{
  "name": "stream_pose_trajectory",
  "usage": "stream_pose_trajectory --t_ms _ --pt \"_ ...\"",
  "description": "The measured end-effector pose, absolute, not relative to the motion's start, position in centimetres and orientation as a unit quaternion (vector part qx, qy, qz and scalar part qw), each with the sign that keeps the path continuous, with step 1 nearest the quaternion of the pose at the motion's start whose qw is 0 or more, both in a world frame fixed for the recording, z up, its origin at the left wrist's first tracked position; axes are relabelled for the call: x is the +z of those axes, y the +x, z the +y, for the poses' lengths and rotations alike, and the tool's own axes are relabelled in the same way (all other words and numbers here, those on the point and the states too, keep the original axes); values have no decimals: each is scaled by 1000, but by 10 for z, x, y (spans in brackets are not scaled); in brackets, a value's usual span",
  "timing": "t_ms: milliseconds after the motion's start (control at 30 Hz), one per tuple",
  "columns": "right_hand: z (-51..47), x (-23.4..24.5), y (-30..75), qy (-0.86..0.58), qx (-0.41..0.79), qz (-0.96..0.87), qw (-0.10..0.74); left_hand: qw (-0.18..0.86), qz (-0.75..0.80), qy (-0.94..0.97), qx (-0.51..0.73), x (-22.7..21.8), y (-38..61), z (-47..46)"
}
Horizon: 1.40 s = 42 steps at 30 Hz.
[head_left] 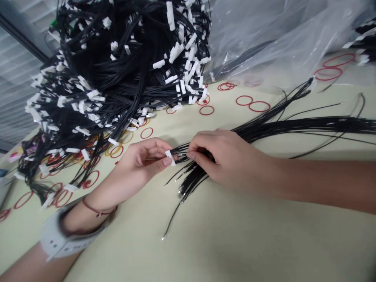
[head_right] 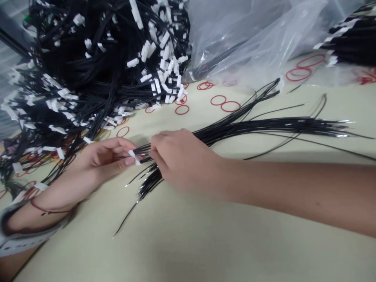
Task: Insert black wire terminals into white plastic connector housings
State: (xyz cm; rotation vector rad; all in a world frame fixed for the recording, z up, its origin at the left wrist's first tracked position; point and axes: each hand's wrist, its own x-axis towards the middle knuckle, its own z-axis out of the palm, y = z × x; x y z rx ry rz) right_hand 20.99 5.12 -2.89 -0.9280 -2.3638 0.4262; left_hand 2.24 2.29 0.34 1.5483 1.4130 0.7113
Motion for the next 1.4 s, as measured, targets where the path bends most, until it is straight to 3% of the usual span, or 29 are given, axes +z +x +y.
stream_pose_trajectory --t_ms 800,1000,1400 --pt "51 -30 211 -285 166 -894 304 473 556 608 312 1 26 20" --pt "51 -26 212 -296 181 -864 364 464 554 619 308 0 23 23" --pt "51 -29 212 -304 156 -876 341 480 547 611 313 -1 23 21"
